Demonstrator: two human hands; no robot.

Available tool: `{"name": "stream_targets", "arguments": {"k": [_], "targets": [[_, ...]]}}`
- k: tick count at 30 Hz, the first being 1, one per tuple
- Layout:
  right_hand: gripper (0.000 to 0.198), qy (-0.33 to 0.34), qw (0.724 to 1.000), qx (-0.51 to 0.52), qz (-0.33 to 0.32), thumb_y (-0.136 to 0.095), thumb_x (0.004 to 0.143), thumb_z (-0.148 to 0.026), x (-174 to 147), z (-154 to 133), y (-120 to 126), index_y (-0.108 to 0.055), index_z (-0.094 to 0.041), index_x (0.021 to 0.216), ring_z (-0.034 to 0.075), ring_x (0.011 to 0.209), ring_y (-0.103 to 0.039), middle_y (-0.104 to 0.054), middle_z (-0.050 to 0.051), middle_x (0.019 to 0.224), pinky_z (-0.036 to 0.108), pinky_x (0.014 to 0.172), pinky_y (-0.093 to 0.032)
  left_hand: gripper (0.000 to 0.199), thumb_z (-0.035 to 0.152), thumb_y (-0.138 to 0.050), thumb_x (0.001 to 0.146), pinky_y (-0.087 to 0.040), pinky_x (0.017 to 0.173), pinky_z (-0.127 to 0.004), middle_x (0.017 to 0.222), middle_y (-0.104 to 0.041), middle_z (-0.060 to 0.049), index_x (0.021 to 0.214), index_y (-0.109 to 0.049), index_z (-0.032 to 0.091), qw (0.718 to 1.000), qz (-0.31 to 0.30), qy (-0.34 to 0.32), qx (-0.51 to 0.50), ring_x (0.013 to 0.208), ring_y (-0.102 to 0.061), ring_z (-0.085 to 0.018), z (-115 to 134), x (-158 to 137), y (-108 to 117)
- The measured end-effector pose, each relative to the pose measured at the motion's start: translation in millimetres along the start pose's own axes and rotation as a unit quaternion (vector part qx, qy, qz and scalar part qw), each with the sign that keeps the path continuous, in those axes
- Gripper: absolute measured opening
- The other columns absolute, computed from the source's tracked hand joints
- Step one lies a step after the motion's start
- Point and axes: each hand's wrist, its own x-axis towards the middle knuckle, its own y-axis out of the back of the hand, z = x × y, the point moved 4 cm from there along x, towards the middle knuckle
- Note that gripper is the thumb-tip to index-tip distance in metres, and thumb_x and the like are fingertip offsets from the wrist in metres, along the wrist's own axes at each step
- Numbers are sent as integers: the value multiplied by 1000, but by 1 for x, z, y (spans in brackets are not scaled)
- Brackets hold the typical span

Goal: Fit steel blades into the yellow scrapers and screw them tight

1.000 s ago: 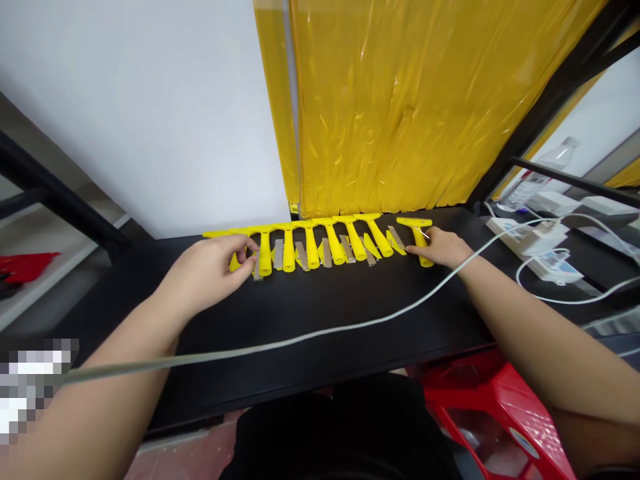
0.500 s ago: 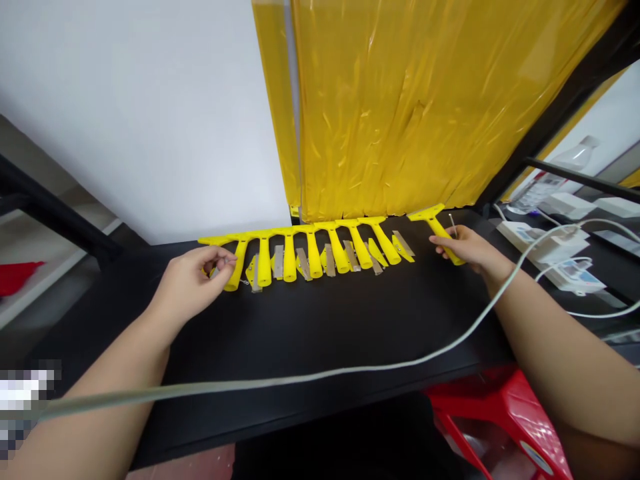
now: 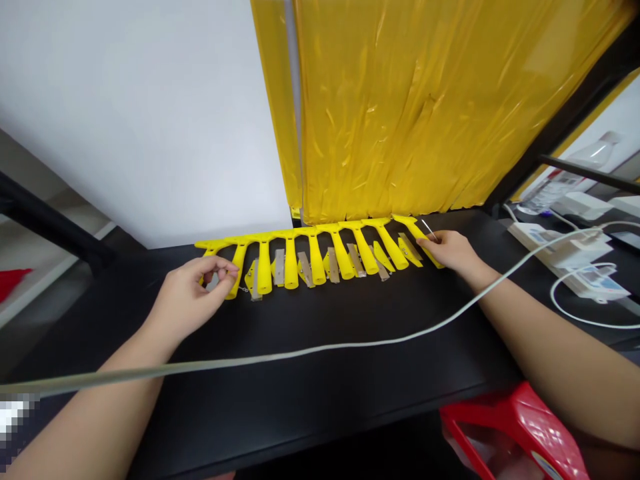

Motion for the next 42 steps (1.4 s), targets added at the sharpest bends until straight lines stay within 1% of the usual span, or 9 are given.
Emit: {"name": "stream_targets", "arguments": {"k": [8, 18, 25, 30, 33, 35, 37, 39, 42], "targets": [[32, 14, 999, -31, 23, -66, 85, -54, 6, -6, -5, -70, -25, 99, 32, 91, -73, -78, 10, 95, 37, 74, -52, 31, 43, -64, 86, -51, 70, -27, 96, -78, -7, 99, -75, 17, 1000, -11, 17, -20, 84, -70, -20, 1, -1, -3], [26, 15, 998, 30, 44, -68, 82, -47, 6, -7, -3, -71, -23, 90, 25, 80, -70, -75, 7, 86, 34, 73, -51, 31, 42, -65, 87, -50, 71, -28, 98, -78, -7, 100, -76, 17, 1000, -21, 13, -16, 86, -70, -20, 1, -1, -3], [29, 13, 996, 69, 50, -68, 80, -45, 1, -6, -3, -78, -19, 90, 23, 76, -69, -76, 6, 82, 32, 73, -50, 30, 44, -65, 84, -50, 73, -29, 94, -77, -5, 96, -76, 19, 999, 11, 26, -30, 84, -69, -21, -7, 2, -5], [30, 2, 988, 106, 110, -64, 84, -40, 3, 11, 1, -79, -16, 95, 26, 81, -71, -78, 10, 87, 34, 75, -51, 28, 39, -68, 83, -47, 72, -27, 91, -75, -4, 98, -76, 17, 998, 15, 30, -55, 78, -64, -18, -12, 4, -7], [29, 34, 970, 162, 179, -60, 87, -36, 0, 18, 11, -77, -16, 98, 24, 81, -71, -79, 10, 89, 33, 76, -52, 27, 36, -67, 84, -44, 68, -26, 83, -70, -1, 100, -76, 16, 998, 10, 34, -60, 72, -58, -15, -10, 6, -6], [27, 62, 955, 181, 226, -59, 88, -35, -6, 15, 20, -75, -16, 97, 23, 78, -70, -78, 9, 87, 32, 73, -52, 27, 35, -67, 84, -42, 66, -24, 78, -66, 1, 100, -76, 15, 997, 13, 30, -66, 68, -54, -13, -9, 6, -4], [25, 92, 950, 172, 245, -59, 89, -35, -14, 1, 30, -75, -16, 96, 21, 73, -69, -77, 7, 82, 31, 71, -51, 28, 34, -67, 84, -41, 65, -24, 77, -65, 2, 101, -75, 14, 997, 22, 26, -71, 66, -51, -12, -9, 7, -2], [24, 135, 959, 144, 201, -62, 90, -34, -18, -23, 37, -76, -16, 96, 20, 70, -68, -76, 6, 79, 30, 71, -51, 28, 34, -67, 83, -40, 65, -23, 76, -64, 2, 100, -75, 13, 997, 34, 20, -72, 66, -50, -11, -10, 8, 0], [19, 186, 978, 70, 54, -62, 91, -27, -20, -66, 37, -78, -17, 92, 21, 73, -70, -77, 5, 74, 30, 75, -51, 30, 37, -67, 82, -40, 65, -24, 76, -64, 2, 99, -75, 13, 996, 45, 10, -76, 65, -50, -12, -15, 10, 0]]}}
